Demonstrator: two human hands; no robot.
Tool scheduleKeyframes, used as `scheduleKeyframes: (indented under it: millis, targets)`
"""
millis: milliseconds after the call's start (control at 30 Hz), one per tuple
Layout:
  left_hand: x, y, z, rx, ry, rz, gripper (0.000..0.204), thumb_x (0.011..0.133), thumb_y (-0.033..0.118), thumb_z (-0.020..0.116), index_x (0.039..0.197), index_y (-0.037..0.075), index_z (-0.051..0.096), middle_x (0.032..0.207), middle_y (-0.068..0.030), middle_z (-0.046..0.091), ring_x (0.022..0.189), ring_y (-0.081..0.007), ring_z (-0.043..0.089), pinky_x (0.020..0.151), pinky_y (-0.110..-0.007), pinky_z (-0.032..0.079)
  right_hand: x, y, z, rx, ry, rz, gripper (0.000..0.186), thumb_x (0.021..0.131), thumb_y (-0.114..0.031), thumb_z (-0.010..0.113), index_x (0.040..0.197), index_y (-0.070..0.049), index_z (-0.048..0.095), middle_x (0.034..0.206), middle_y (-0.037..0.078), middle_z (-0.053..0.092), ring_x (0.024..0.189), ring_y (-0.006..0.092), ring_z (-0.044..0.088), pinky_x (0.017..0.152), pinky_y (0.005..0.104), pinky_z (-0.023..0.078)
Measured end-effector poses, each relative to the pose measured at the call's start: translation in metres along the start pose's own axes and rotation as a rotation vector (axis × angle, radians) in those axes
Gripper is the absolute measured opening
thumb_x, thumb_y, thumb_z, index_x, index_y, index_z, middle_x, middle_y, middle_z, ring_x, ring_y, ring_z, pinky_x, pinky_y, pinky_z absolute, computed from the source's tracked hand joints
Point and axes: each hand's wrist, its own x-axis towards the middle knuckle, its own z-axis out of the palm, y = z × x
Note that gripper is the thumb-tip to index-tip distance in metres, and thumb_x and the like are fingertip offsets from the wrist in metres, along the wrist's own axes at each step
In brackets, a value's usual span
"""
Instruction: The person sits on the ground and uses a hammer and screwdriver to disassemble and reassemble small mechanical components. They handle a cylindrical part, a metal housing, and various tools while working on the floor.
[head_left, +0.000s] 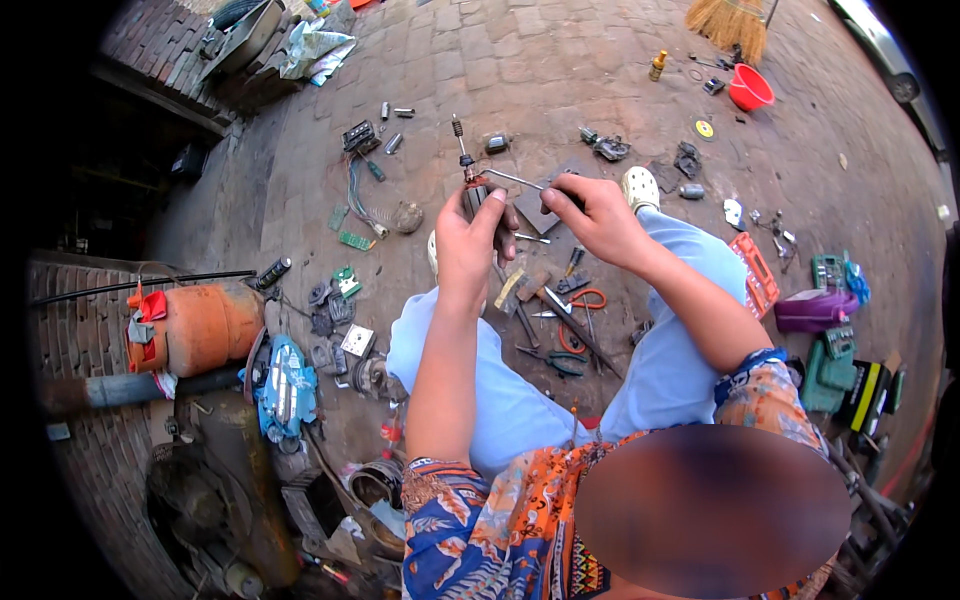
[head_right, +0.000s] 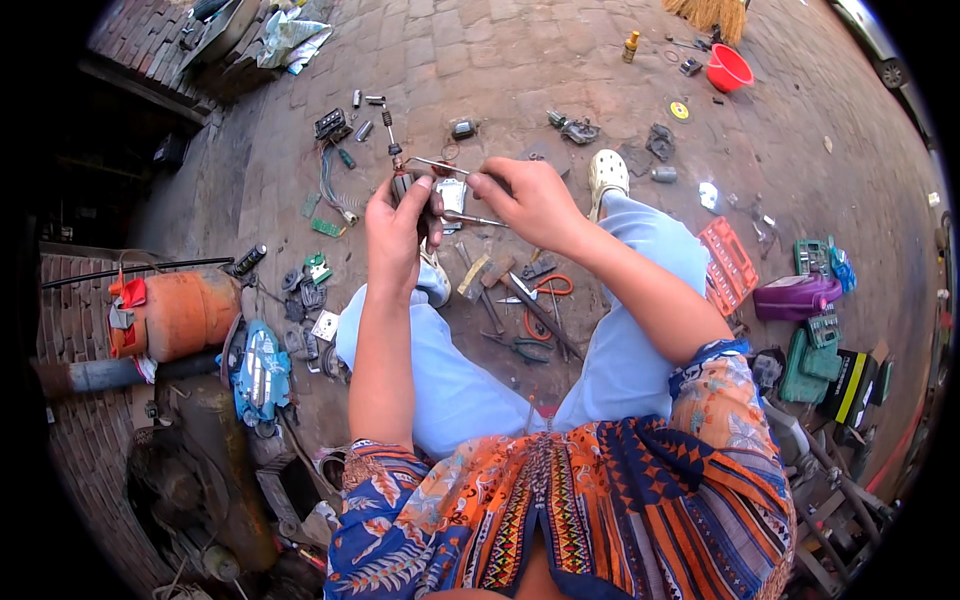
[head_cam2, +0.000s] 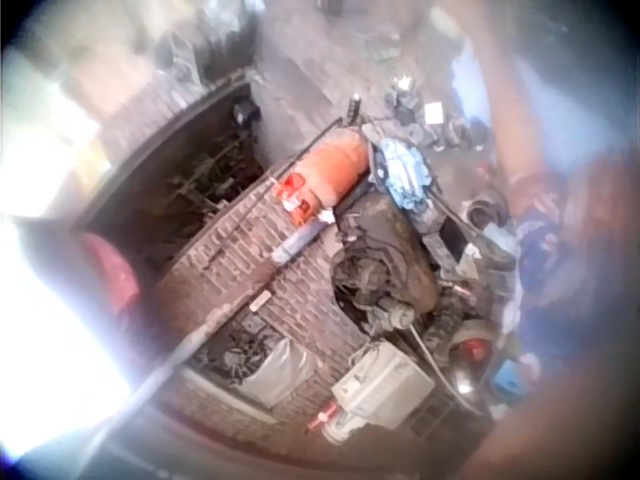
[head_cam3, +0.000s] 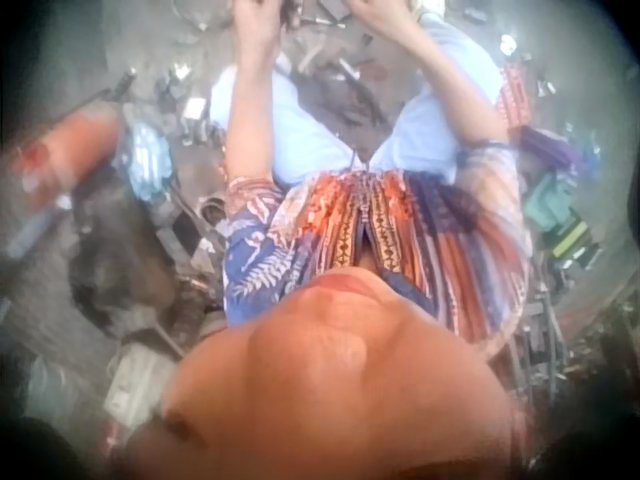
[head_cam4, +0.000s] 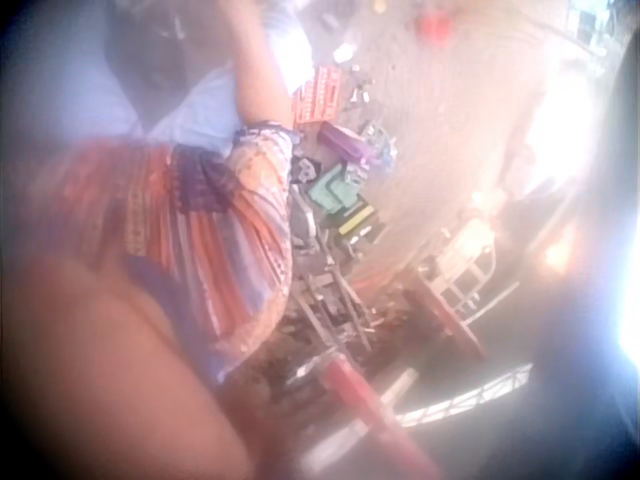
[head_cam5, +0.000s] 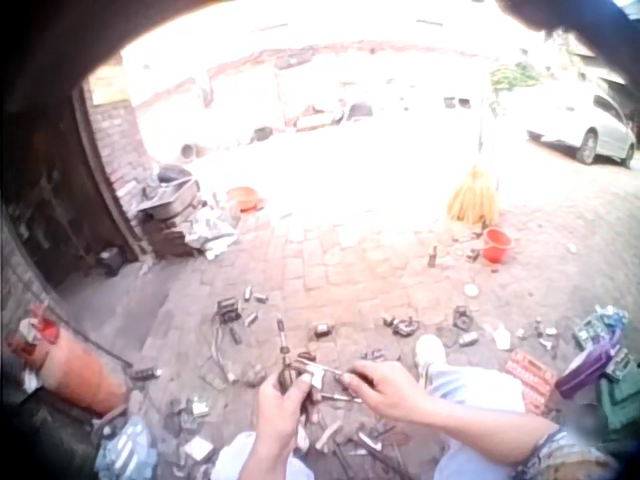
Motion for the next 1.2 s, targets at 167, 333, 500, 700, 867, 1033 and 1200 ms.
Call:
scheduleKeyframes:
  millis: [167,333,500,700,867,1033,1200]
  targets:
    - [0.001,-0.001,-0.002,-0.042,-0.02,0.027,0.016,0.088,0.016,0.058,0.096,0.004,0.05,0.067,-0.0036,0.055,0.046,-0.0105,0.049,0.039,-0.022,0.035,-0.001,0.0,-0.001,-0.052,-0.039,0.04,0.025,0.091,-0.021,0.054,0.084,0.003,0.06,0.068,0.014,0.059,0.058,0.0195,0.054,0.054,0.0325,0.042]
    - [0.001,-0.008,0.0,-0.107,-0.024,0.078,0.016,0.088,0.015,0.059,0.096,0.004,0.05,0.068,-0.002,0.053,0.048,-0.01,0.049,0.042,-0.021,0.036,-0.002,0.0,0.0,-0.041,-0.048,0.018,0.025,0.091,-0.02,0.054,0.084,0.003,0.06,0.068,0.014,0.059,0.058,0.0197,0.053,0.054,0.032,0.042]
    - [0.0,-0.003,-0.004,-0.197,-0.153,-0.02,0.016,0.089,0.017,0.057,0.096,0.005,0.048,0.061,0.0005,0.043,0.045,-0.0091,0.044,0.038,-0.022,0.034,-0.004,0.007,0.007,0.081,-0.044,-0.041,0.029,0.093,-0.024,0.051,0.081,0.002,0.058,0.062,0.009,0.055,0.055,0.0157,0.05,0.051,0.03,0.039]
    - [-0.016,-0.006,0.017,-0.115,-0.386,-0.299,0.019,0.089,0.018,0.055,0.098,0.004,0.047,0.055,0.0026,0.036,0.04,-0.0081,0.036,0.035,-0.022,0.03,0.002,-0.005,-0.002,1.14,-0.123,0.368,0.041,0.097,-0.04,0.044,0.075,-0.006,0.053,0.053,-0.007,0.031,0.045,0.0031,0.024,0.042,0.0221,0.019]
    - [-0.013,-0.009,0.017,-0.103,-0.28,-0.157,0.019,0.088,0.015,0.056,0.101,0.004,0.047,0.057,0.0014,0.038,0.044,-0.009,0.039,0.038,-0.023,0.033,0.01,-0.002,-0.01,0.846,0.047,0.279,0.039,0.097,-0.035,0.043,0.075,-0.004,0.054,0.055,-0.005,0.036,0.048,0.0048,0.031,0.044,0.0218,0.025]
    - [-0.006,-0.006,0.006,-0.15,-0.139,-0.023,0.016,0.089,0.017,0.055,0.098,0.004,0.049,0.061,0.0003,0.042,0.046,-0.0118,0.045,0.039,-0.024,0.034,0.001,0.002,-0.005,0.277,0.05,-0.004,0.034,0.094,-0.027,0.049,0.075,0.0,0.055,0.058,0.007,0.049,0.051,0.0159,0.042,0.05,0.0303,0.036]
    - [-0.009,-0.003,0.001,-0.153,-0.147,-0.016,0.016,0.09,0.018,0.053,0.096,0.003,0.051,0.061,0.0,0.043,0.045,-0.0119,0.046,0.038,-0.024,0.034,-0.006,-0.002,-0.004,0.011,-0.01,-0.066,0.029,0.091,-0.025,0.052,0.077,0.0,0.054,0.061,0.018,0.05,0.055,0.0349,0.047,0.051,0.0385,0.039]
